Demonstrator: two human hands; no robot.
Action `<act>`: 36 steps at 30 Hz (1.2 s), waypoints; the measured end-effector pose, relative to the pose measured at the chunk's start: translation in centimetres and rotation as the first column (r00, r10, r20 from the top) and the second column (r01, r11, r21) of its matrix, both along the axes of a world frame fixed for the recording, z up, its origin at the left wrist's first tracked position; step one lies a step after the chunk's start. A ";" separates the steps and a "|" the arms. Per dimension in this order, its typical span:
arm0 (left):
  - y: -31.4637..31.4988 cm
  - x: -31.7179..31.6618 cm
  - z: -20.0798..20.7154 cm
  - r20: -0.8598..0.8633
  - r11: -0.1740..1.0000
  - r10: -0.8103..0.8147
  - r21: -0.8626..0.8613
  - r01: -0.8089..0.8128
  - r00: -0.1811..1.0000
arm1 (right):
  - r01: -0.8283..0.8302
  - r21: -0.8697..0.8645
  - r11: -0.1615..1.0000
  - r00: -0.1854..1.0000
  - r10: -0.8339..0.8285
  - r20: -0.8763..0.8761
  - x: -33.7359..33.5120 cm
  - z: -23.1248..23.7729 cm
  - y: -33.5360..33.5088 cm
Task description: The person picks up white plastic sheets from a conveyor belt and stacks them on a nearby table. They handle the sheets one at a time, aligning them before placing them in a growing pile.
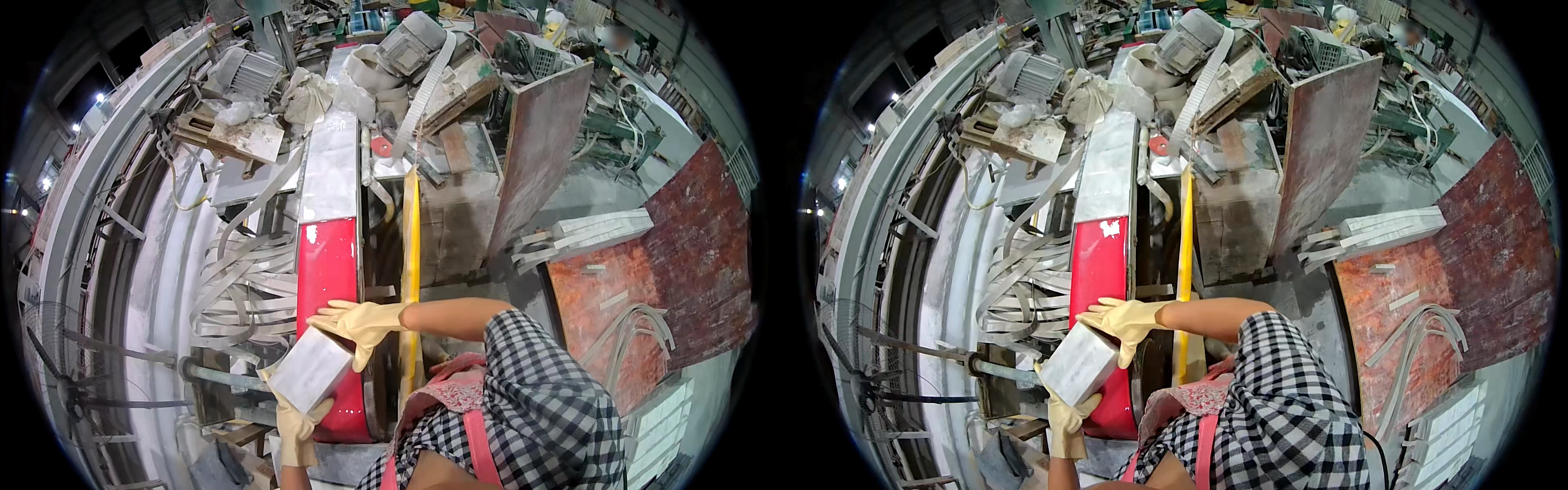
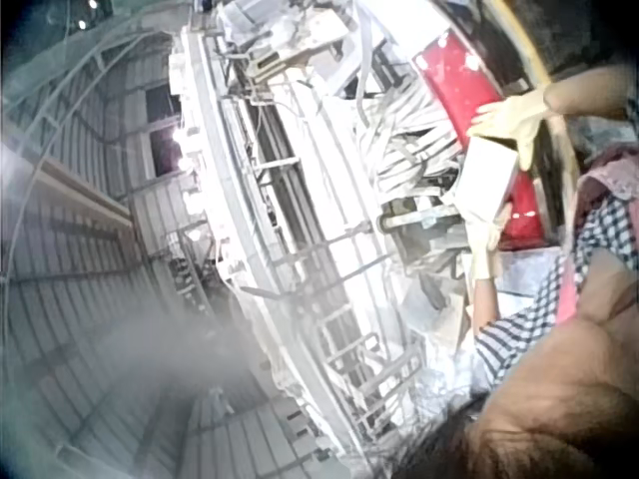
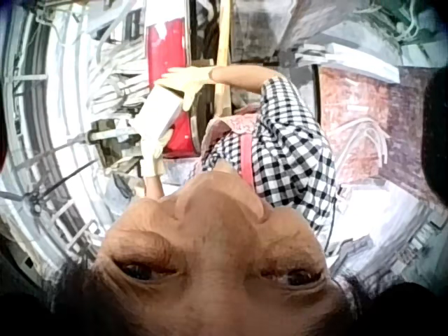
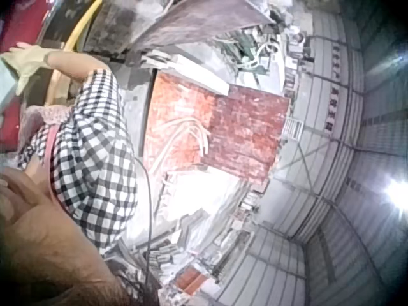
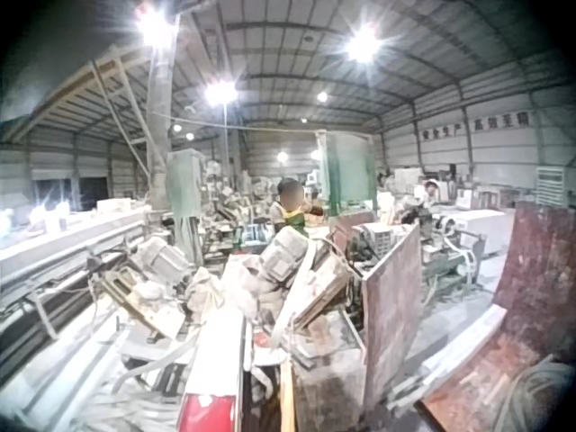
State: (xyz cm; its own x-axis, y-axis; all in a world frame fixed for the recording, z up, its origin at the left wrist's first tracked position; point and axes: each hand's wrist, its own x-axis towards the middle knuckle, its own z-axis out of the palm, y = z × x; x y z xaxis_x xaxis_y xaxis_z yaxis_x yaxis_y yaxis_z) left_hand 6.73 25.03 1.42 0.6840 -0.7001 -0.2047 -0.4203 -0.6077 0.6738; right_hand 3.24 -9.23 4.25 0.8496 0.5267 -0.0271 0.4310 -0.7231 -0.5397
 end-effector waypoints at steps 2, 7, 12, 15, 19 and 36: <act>-0.1 -0.4 -0.8 0.190 0.988 -0.156 0.042 0.151 0.969 | 0.026 0.104 0.994 0.998 -0.020 -0.053 -0.1 0.0 0.0; -0.7 -1.5 -3.4 -0.894 0.456 -0.021 -0.407 -0.792 0.448 | 0.005 0.183 0.983 0.998 -0.017 0.062 0.1 -2.3 0.9; -1.4 -1.5 -3.2 -0.945 0.376 -0.189 -0.322 -0.869 0.269 | 0.011 0.331 0.944 0.997 -0.037 0.072 0.0 -4.7 1.8; -1.8 -1.8 -2.2 -0.947 0.351 -0.151 -0.319 -0.880 0.283 | 0.017 0.388 0.922 1.000 -0.017 -0.004 0.0 -4.7 1.8; -2.0 -2.0 -1.4 -0.862 0.478 0.164 -0.356 -0.803 0.480 | 0.045 0.436 0.899 0.998 -0.024 -0.053 0.5 -3.7 1.8; -3.3 0.7 6.6 -0.578 0.776 -0.005 -0.517 -0.361 0.816 | 0.481 0.703 0.524 0.861 -0.130 -0.492 -7.9 5.8 0.6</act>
